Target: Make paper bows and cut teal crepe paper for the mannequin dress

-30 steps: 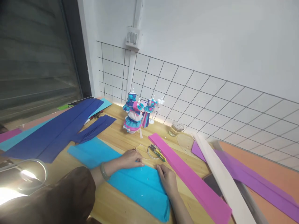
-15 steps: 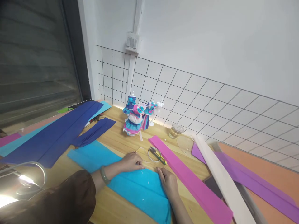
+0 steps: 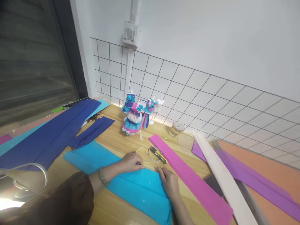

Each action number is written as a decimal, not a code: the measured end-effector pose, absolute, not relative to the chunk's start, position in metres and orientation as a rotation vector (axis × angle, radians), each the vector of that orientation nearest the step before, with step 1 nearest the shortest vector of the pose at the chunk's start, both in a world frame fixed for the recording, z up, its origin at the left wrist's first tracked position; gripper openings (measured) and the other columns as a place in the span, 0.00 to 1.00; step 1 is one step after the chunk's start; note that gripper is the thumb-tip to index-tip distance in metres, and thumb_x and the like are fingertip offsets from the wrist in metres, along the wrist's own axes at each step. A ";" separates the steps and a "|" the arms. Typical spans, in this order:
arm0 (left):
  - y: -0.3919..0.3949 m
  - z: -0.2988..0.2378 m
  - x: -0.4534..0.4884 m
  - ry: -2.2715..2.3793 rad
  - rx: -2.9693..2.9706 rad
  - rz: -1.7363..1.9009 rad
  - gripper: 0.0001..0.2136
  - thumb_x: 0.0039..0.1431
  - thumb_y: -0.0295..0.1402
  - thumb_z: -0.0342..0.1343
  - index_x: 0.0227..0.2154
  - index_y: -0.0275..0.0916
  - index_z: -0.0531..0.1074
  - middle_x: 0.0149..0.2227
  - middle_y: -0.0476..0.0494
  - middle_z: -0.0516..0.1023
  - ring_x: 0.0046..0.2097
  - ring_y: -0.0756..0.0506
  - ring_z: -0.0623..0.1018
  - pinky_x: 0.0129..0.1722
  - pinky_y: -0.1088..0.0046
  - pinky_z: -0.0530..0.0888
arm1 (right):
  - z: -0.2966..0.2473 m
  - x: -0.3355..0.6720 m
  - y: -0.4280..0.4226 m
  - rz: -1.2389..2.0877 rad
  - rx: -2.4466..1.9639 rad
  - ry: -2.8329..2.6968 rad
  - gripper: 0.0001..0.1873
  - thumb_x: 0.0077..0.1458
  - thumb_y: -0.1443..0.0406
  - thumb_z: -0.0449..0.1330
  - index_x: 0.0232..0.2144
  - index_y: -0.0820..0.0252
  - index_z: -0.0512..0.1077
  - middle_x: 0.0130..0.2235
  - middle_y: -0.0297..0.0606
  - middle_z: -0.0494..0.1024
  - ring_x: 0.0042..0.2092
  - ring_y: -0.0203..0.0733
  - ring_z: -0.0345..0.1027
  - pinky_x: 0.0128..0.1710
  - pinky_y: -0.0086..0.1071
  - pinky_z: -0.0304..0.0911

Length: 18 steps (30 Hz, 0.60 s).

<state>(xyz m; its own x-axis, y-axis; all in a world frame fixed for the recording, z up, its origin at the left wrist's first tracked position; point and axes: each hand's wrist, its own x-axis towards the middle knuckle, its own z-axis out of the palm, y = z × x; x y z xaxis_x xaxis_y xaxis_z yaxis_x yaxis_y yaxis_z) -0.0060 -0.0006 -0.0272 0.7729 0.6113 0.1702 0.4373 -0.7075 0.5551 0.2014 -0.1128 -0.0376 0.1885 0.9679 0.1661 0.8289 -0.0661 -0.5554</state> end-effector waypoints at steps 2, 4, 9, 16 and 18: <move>0.000 -0.028 -0.006 0.789 2.464 0.477 0.11 0.50 0.43 0.52 0.22 0.41 0.73 0.26 0.52 0.76 0.31 0.51 0.73 0.28 0.77 0.60 | -0.038 0.201 -0.112 0.327 -1.931 -1.679 0.21 0.56 0.53 0.46 0.17 0.58 0.56 0.18 0.32 0.63 0.22 0.37 0.61 0.23 0.28 0.49; 0.000 -0.029 -0.005 0.795 2.459 0.480 0.11 0.50 0.42 0.53 0.22 0.41 0.73 0.26 0.53 0.76 0.31 0.51 0.73 0.29 0.77 0.60 | -0.039 0.202 -0.112 0.317 -1.929 -1.678 0.21 0.56 0.53 0.46 0.17 0.58 0.56 0.17 0.31 0.62 0.22 0.37 0.61 0.23 0.28 0.48; 0.002 -0.030 -0.005 0.788 2.446 0.456 0.12 0.50 0.42 0.52 0.22 0.41 0.73 0.26 0.52 0.76 0.31 0.50 0.73 0.30 0.78 0.61 | -0.038 0.202 -0.113 0.311 -1.911 -1.673 0.22 0.56 0.53 0.47 0.16 0.58 0.57 0.17 0.31 0.63 0.21 0.36 0.61 0.22 0.27 0.49; 0.003 -0.023 -0.005 0.807 2.366 0.373 0.13 0.51 0.43 0.51 0.21 0.41 0.74 0.26 0.51 0.77 0.33 0.50 0.73 0.35 0.78 0.63 | -0.036 0.201 -0.113 0.346 -1.863 -1.646 0.20 0.55 0.55 0.48 0.17 0.59 0.62 0.18 0.33 0.67 0.22 0.37 0.62 0.22 0.27 0.51; 0.004 -0.023 -0.005 0.803 2.354 0.360 0.14 0.52 0.43 0.51 0.22 0.40 0.74 0.25 0.50 0.76 0.32 0.50 0.73 0.34 0.78 0.63 | -0.034 0.203 -0.113 0.427 -1.824 -1.595 0.20 0.55 0.54 0.48 0.17 0.59 0.63 0.19 0.34 0.67 0.23 0.38 0.62 0.22 0.27 0.52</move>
<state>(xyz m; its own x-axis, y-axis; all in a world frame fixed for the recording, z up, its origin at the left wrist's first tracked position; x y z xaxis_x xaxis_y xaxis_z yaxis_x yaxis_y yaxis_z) -0.0046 0.0035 -0.0226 0.7780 0.6258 0.0551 0.4573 -0.6243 0.6333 0.2028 -0.1128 -0.0342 0.1996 0.9633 0.1796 0.7444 -0.0299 -0.6671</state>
